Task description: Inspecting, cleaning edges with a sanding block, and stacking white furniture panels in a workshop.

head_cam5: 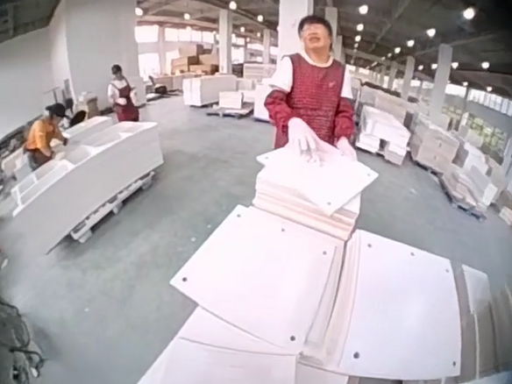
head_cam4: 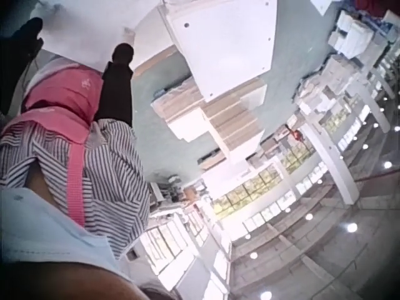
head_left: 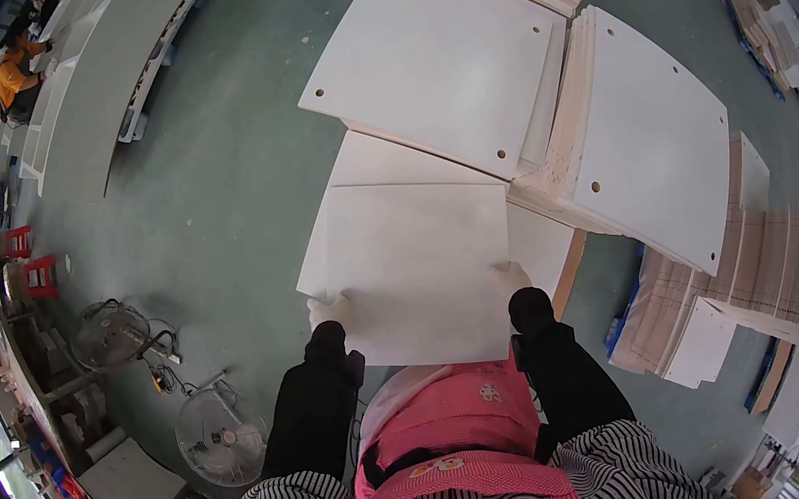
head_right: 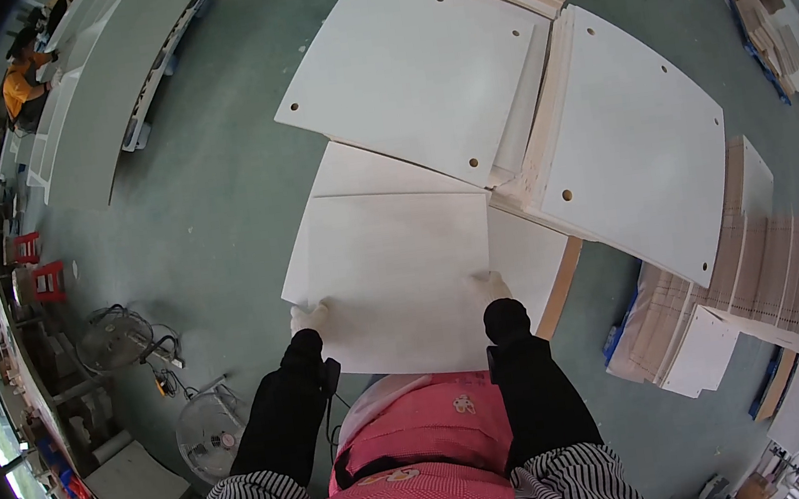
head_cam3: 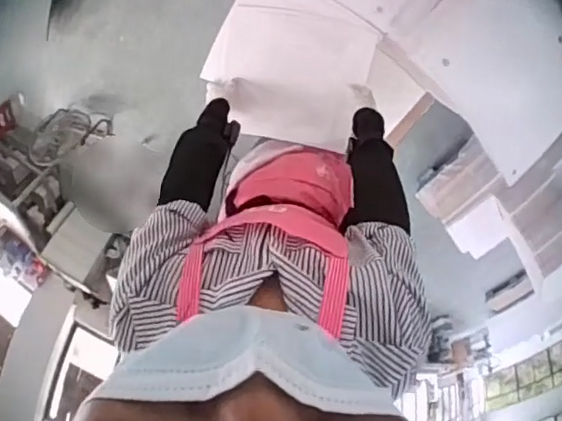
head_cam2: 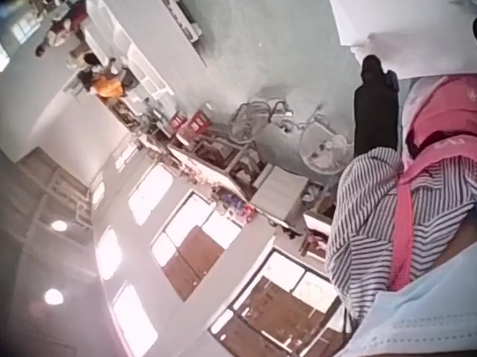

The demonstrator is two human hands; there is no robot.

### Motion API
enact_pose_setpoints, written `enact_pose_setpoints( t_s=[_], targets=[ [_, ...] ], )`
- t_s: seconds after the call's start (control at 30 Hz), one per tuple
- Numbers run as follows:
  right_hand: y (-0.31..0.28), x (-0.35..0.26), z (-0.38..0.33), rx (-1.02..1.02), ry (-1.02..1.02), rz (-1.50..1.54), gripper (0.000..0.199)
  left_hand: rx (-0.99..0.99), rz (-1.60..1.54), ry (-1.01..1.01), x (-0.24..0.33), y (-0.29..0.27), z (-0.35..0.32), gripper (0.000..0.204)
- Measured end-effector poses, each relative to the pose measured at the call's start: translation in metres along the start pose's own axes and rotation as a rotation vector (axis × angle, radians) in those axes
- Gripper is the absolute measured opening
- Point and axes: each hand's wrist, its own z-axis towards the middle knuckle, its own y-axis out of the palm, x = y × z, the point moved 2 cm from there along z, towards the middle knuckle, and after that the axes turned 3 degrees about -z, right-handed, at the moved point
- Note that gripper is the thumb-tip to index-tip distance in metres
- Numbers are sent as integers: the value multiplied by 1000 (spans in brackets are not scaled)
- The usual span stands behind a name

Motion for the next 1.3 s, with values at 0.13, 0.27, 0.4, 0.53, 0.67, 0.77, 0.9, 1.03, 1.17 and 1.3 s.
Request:
enact_pose_setpoints(
  t_s=[0.13, 0.27, 0.4, 0.53, 0.67, 0.77, 0.9, 1.03, 1.17, 1.3],
  targets=[
    [-4, -19, -40, 81, 75, 290, 66, 21, -104, 161, 12, -35, -38, 55],
    [-14, -34, -64, 178, 88, 331, 63, -13, -345, 109, -1, -55, -66, 53],
    [-27, -55, -79, 221, -37, 396, 63, -24, -319, 165, -32, -85, -85, 55],
    [-29, -89, -95, 130, -110, 507, 66, -716, -888, 423, -54, -141, -117, 77],
    [-44, -133, -110, 22, -205, 488, 66, -1059, -681, 582, -55, -210, -162, 57],
    [-72, -168, -123, -15, -424, 273, 64, -887, -891, 611, -66, -219, -224, 54],
    [-123, -234, -140, 510, -893, -146, 73, -864, -1167, 417, -70, -211, -281, 56],
    [-124, -325, -175, 595, -1026, -289, 79, -802, -827, 761, -68, -214, -307, 59],
    [-70, -360, -281, 565, -1531, -343, 78, -745, -861, 788, -69, -211, -298, 60],
    [-11, -290, -372, 561, -2014, -874, 70, -498, -687, 1022, -72, -193, -274, 62]
  ],
)
